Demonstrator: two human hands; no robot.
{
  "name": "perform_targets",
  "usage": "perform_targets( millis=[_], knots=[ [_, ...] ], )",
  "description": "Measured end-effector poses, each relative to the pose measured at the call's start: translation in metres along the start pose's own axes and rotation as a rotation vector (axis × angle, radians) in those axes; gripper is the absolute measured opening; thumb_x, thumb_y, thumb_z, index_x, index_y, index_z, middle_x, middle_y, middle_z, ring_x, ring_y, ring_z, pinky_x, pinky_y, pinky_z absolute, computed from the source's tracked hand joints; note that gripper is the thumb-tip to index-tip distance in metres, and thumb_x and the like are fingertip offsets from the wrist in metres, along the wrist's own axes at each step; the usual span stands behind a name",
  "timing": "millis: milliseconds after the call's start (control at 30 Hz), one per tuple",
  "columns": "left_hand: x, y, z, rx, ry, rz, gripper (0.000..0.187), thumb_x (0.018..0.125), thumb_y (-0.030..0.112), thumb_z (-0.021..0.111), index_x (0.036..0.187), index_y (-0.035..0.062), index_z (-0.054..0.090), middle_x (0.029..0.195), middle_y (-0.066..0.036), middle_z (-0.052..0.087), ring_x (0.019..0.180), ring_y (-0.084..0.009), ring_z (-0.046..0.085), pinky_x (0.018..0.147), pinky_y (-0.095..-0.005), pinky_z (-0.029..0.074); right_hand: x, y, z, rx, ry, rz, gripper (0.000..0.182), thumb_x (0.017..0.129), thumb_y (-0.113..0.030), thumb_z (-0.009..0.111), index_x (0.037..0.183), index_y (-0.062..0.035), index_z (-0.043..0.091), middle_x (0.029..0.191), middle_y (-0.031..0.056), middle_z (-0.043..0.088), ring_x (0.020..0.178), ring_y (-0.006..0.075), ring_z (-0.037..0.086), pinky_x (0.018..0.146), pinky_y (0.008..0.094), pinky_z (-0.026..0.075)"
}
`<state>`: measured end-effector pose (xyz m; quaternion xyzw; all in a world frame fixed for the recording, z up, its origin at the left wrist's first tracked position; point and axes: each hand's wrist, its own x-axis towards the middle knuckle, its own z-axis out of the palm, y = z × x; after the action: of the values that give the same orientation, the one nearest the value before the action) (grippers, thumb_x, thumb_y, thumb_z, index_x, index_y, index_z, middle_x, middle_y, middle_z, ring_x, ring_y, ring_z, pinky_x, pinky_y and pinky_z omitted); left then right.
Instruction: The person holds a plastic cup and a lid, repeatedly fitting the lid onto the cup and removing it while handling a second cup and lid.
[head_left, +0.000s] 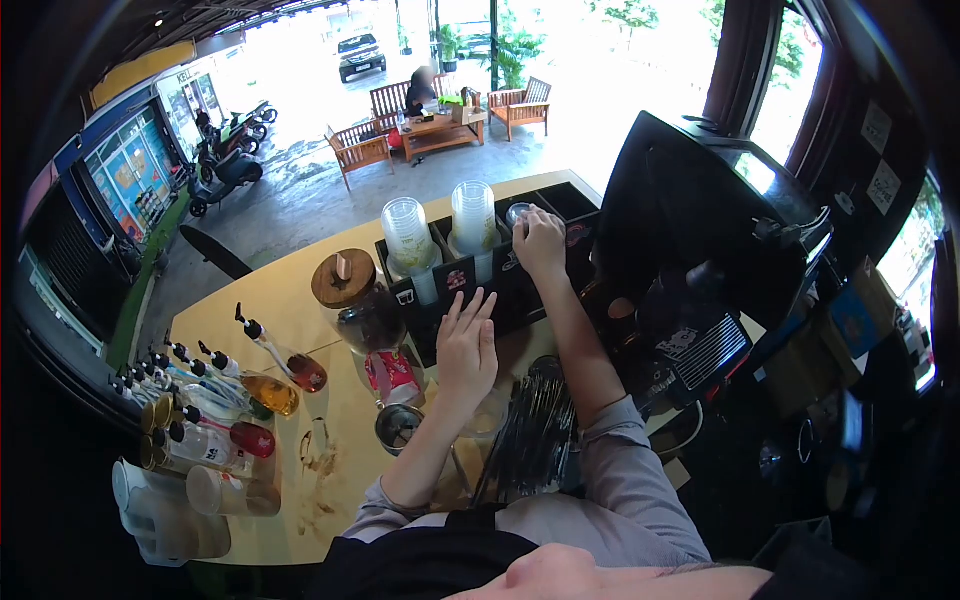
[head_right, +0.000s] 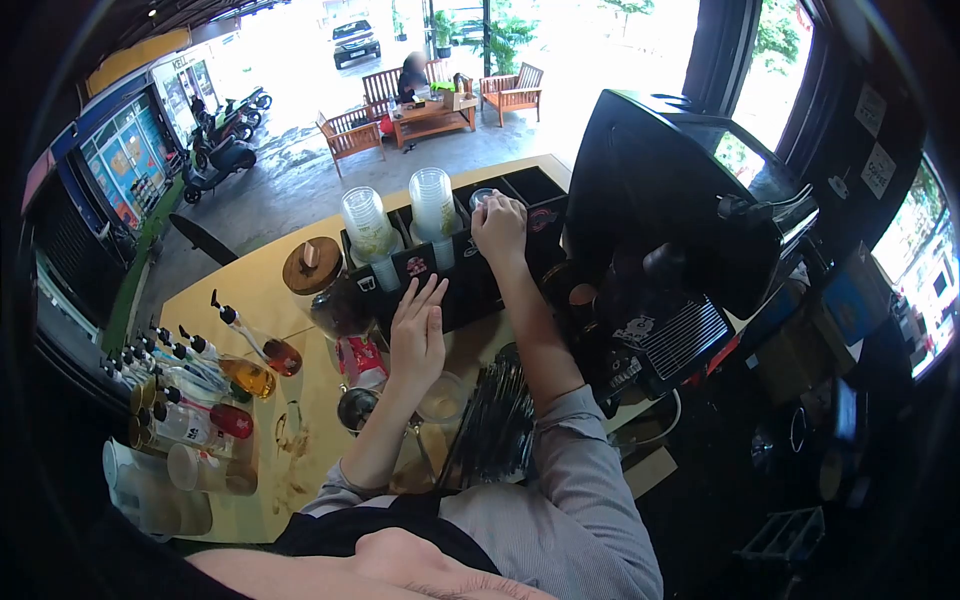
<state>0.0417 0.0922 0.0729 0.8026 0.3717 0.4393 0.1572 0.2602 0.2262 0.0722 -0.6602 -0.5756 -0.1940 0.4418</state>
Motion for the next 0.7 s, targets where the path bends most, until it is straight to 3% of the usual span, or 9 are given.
perform_targets(
  millis=[133, 267, 367, 433, 467, 533, 567, 700],
  knots=[
    [-0.004, -0.005, 0.003, -0.003, -0.013, -0.007, 0.043, 0.106, 0.028, 0.034, 0.139, 0.0137, 0.056, 0.146, -0.011, 0.052, 0.141, -0.0366, 0.038, 0.115, -0.0521, 0.028, 0.003, -0.007, -0.011, -0.107, -0.155, 0.064, 0.035, 0.089, -0.024, 0.053, 0.113, -0.0018, 0.066, 0.122, 0.0167, 0.065, 0.111, 0.0312, 0.062, 0.109, 0.0437, 0.038],
    [-0.012, -0.009, 0.001, 0.011, -0.04, -0.008, 0.042, 0.106, 0.028, 0.035, 0.14, 0.0136, 0.055, 0.146, -0.012, 0.051, 0.141, -0.0366, 0.038, 0.115, -0.0522, 0.028, 0.003, -0.013, -0.014, -0.156, -0.177, 0.071, 0.036, 0.091, -0.026, 0.051, 0.115, -0.0024, 0.065, 0.122, 0.0146, 0.065, 0.111, 0.0299, 0.063, 0.112, 0.0444, 0.035],
    [-0.021, -0.014, -0.005, 0.017, -0.054, -0.026, 0.042, 0.105, 0.027, 0.037, 0.141, 0.0134, 0.054, 0.146, -0.012, 0.051, 0.141, -0.0366, 0.037, 0.115, -0.0524, 0.027, 0.004, -0.016, -0.018, -0.167, -0.271, 0.12, 0.041, 0.094, -0.03, 0.05, 0.122, -0.003, 0.062, 0.131, 0.0144, 0.062, 0.123, 0.0301, 0.057, 0.116, 0.0457, 0.03],
    [-0.029, -0.016, -0.01, -0.008, -0.062, -0.052, 0.042, 0.105, 0.026, 0.037, 0.142, 0.0136, 0.053, 0.147, -0.012, 0.05, 0.142, -0.0367, 0.037, 0.115, -0.0531, 0.027, 0.002, -0.015, -0.019, -0.115, -0.287, 0.103, 0.049, 0.097, -0.034, 0.047, 0.134, -0.0033, 0.055, 0.144, 0.0173, 0.051, 0.138, 0.0332, 0.043, 0.119, 0.0483, 0.024],
    [-0.034, -0.017, -0.012, -0.007, -0.061, -0.053, 0.042, 0.105, 0.026, 0.037, 0.142, 0.0136, 0.053, 0.147, -0.012, 0.05, 0.142, -0.0367, 0.037, 0.115, -0.0531, 0.027, -0.003, -0.016, -0.018, -0.114, -0.287, 0.102, 0.049, 0.097, -0.034, 0.047, 0.134, -0.0033, 0.055, 0.144, 0.0173, 0.051, 0.138, 0.0332, 0.043, 0.119, 0.0483, 0.024],
    [-0.044, -0.018, -0.019, -0.038, -0.053, -0.041, 0.044, 0.105, 0.025, 0.038, 0.144, 0.0093, 0.05, 0.146, -0.014, 0.05, 0.142, -0.0372, 0.037, 0.116, -0.0518, 0.027, -0.014, -0.026, -0.025, 0.075, -0.053, 0.056, 0.057, 0.099, -0.039, 0.045, 0.144, -0.0038, 0.045, 0.154, 0.0209, 0.037, 0.146, 0.038, 0.029, 0.12, 0.0497, 0.019],
    [-0.05, -0.019, -0.022, -0.038, -0.052, -0.042, 0.044, 0.105, 0.025, 0.038, 0.144, 0.0093, 0.05, 0.146, -0.014, 0.05, 0.142, -0.0372, 0.037, 0.116, -0.0518, 0.027, -0.024, -0.029, -0.03, 0.095, 0.018, 0.012, 0.057, 0.097, -0.033, 0.051, 0.145, -0.0039, 0.042, 0.153, 0.0242, 0.036, 0.144, 0.0416, 0.03, 0.119, 0.0509, 0.022],
    [-0.083, -0.021, -0.027, -0.18, -0.053, -0.062, 0.048, 0.104, 0.022, 0.038, 0.147, 0.0008, 0.039, 0.144, -0.022, 0.048, 0.139, -0.0404, 0.039, 0.115, -0.0486, 0.029, -0.08, -0.08, -0.091, 0.342, 0.105, -0.132, 0.055, 0.088, -0.016, 0.061, 0.139, -0.0037, 0.046, 0.147, 0.0223, 0.044, 0.139, 0.0419, 0.037, 0.115, 0.0498, 0.028]
  ],
)
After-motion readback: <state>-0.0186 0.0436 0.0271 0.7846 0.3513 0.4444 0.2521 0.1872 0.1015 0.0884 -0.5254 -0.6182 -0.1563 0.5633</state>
